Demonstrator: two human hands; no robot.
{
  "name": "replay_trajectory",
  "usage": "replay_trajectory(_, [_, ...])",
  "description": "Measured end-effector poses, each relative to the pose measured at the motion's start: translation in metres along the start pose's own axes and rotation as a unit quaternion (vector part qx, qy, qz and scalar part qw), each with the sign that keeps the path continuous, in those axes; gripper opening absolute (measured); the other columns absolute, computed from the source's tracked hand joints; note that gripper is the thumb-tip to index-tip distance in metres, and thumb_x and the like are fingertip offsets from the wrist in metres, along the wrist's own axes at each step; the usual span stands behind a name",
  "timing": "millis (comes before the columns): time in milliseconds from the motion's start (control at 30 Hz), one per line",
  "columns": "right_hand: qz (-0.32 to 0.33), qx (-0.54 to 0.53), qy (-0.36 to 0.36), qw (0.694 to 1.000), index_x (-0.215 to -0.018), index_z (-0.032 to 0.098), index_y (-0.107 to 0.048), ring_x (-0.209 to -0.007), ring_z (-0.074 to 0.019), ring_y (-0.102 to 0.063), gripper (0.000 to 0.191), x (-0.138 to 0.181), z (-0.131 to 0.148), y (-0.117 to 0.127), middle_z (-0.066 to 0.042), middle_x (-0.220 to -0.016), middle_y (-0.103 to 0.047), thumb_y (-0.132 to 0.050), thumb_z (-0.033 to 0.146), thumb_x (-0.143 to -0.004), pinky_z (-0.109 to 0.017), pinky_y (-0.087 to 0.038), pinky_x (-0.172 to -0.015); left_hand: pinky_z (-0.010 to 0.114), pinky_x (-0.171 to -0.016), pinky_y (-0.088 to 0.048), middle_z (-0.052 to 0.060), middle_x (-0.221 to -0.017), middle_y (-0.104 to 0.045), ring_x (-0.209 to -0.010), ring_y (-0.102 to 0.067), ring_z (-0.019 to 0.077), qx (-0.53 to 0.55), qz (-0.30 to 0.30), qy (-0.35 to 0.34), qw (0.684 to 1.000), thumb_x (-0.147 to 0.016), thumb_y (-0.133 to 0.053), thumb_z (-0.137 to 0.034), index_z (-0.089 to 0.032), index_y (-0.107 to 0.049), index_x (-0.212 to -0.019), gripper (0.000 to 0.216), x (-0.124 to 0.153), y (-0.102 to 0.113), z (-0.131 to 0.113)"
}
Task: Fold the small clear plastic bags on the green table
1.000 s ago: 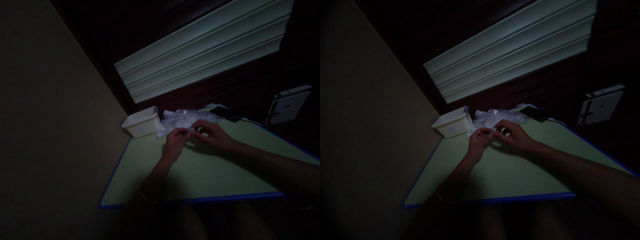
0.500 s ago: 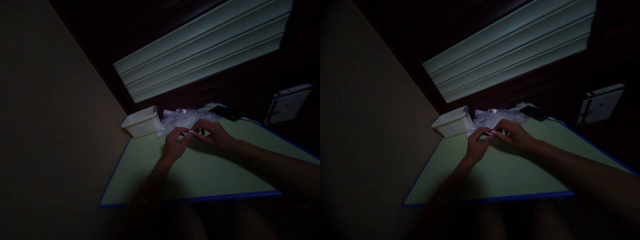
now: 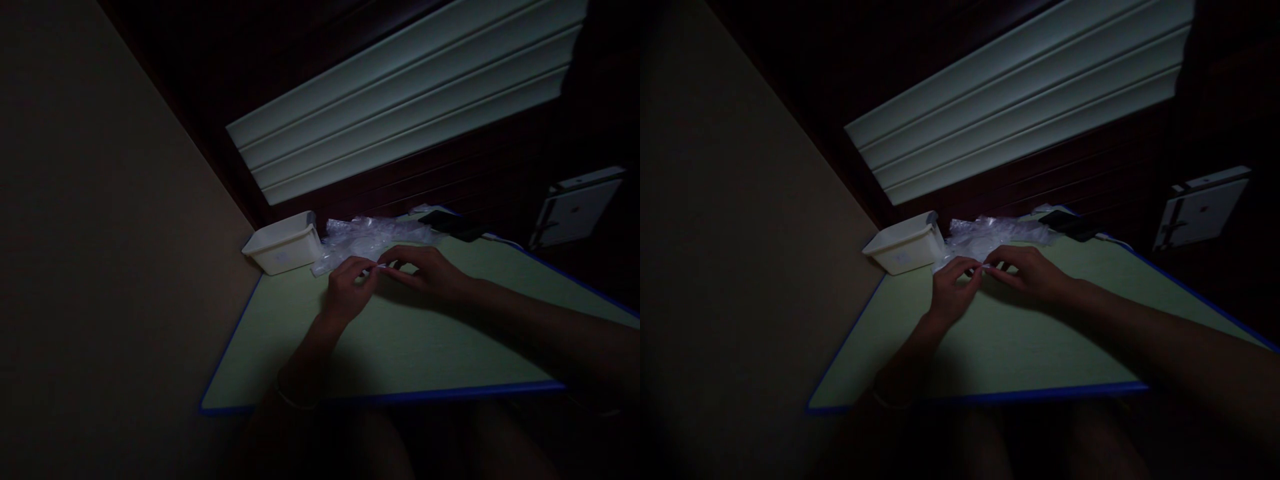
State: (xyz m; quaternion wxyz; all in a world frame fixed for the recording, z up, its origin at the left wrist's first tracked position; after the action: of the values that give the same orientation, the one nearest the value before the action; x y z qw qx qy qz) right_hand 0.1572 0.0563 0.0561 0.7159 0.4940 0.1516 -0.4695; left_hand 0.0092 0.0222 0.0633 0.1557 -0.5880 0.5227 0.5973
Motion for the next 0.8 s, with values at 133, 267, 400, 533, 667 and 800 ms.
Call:
replay_trajectory(133, [0.009, -0.014, -0.020, 1.000, -0.100, 0.018, -0.068, -0.076, -0.0164, -0.068, 0.024, 0.0002, -0.0027, -0.0014, -0.008, -0.092, -0.072, -0.057, 0.037, -0.090, -0.022, -0.053, -0.056, 0.026, -0.065, -0.054, 0.005, -0.082, -0.068, -0.073, -0.063, 0.0115, 0.002, -0.004, 0.000, 1.000, -0.084, -0.061, -0.015, -0.015, -0.067, -0.089, 0.008, 0.0002, -0.0003, 0.0011])
replay_trajectory(267, [0.010, -0.025, -0.032, 0.999, -0.099, 0.019, -0.069, -0.076, -0.0169, -0.069, 0.025, -0.0007, -0.0035, -0.0011, -0.007, -0.093, -0.073, -0.058, 0.039, -0.089, -0.023, -0.053, -0.057, 0.025, -0.066, -0.053, 0.005, -0.081, -0.068, -0.072, -0.063, 0.0116, 0.005, -0.010, 0.006, 1.000, -0.083, -0.061, -0.013, -0.014, -0.067, -0.087, 0.007, 0.0002, 0.0003, 0.0010])
replay_trajectory(400, [0.007, -0.028, -0.041, 0.999, -0.099, 0.019, -0.070, -0.077, -0.0170, -0.070, 0.026, -0.0014, -0.0038, 0.0001, -0.007, -0.092, -0.074, -0.058, 0.039, -0.088, -0.024, -0.054, -0.062, 0.024, -0.066, -0.052, 0.004, -0.082, -0.068, -0.073, -0.063, 0.0112, 0.002, -0.009, 0.009, 1.000, -0.083, -0.061, -0.012, -0.015, -0.067, -0.087, 0.008, 0.0001, 0.0007, 0.0005])
replay_trajectory(533, [0.010, -0.037, -0.037, 0.999, -0.099, 0.019, -0.070, -0.079, -0.0176, -0.069, 0.026, -0.0015, -0.0049, -0.0005, -0.007, -0.094, -0.074, -0.059, 0.039, -0.088, -0.026, -0.055, -0.068, 0.025, -0.067, -0.052, 0.004, -0.082, -0.068, -0.074, -0.062, 0.0114, 0.005, -0.012, 0.003, 1.000, -0.083, -0.060, -0.011, -0.015, -0.066, -0.087, 0.008, 0.0003, 0.0009, 0.0009])
replay_trajectory(667, [0.007, -0.042, -0.036, 0.998, -0.098, 0.019, -0.071, -0.080, -0.0178, -0.069, 0.025, -0.0016, -0.0060, -0.0006, -0.007, -0.094, -0.074, -0.059, 0.038, -0.087, -0.028, -0.055, -0.070, 0.027, -0.069, -0.053, 0.005, -0.085, -0.067, -0.078, -0.062, 0.0125, 0.024, 0.001, 0.015, 1.000, -0.084, -0.061, -0.015, -0.016, -0.066, -0.091, 0.009, 0.0005, -0.0006, 0.0016])
replay_trajectory(800, [-0.004, -0.037, -0.029, 0.999, -0.097, 0.019, -0.071, -0.080, -0.0183, -0.069, 0.024, -0.0019, -0.0053, 0.0015, -0.007, -0.092, -0.074, -0.060, 0.038, -0.087, -0.029, -0.055, -0.070, 0.030, -0.071, -0.054, 0.006, -0.090, -0.067, -0.080, -0.062, 0.0134, 0.037, 0.020, 0.032, 0.999, -0.083, -0.066, -0.022, -0.017, -0.066, -0.098, 0.015, 0.0008, -0.0028, 0.0029])
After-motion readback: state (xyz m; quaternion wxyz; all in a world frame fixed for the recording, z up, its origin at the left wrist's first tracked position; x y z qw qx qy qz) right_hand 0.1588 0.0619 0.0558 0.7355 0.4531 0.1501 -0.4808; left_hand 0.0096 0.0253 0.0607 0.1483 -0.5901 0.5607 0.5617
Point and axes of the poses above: each hand's wrist, its own x-axis away from the middle knuckle, its own y-axis out of the back of the hand, z = x × y, the point moved 6 cm from there along -x, towards the middle knuckle
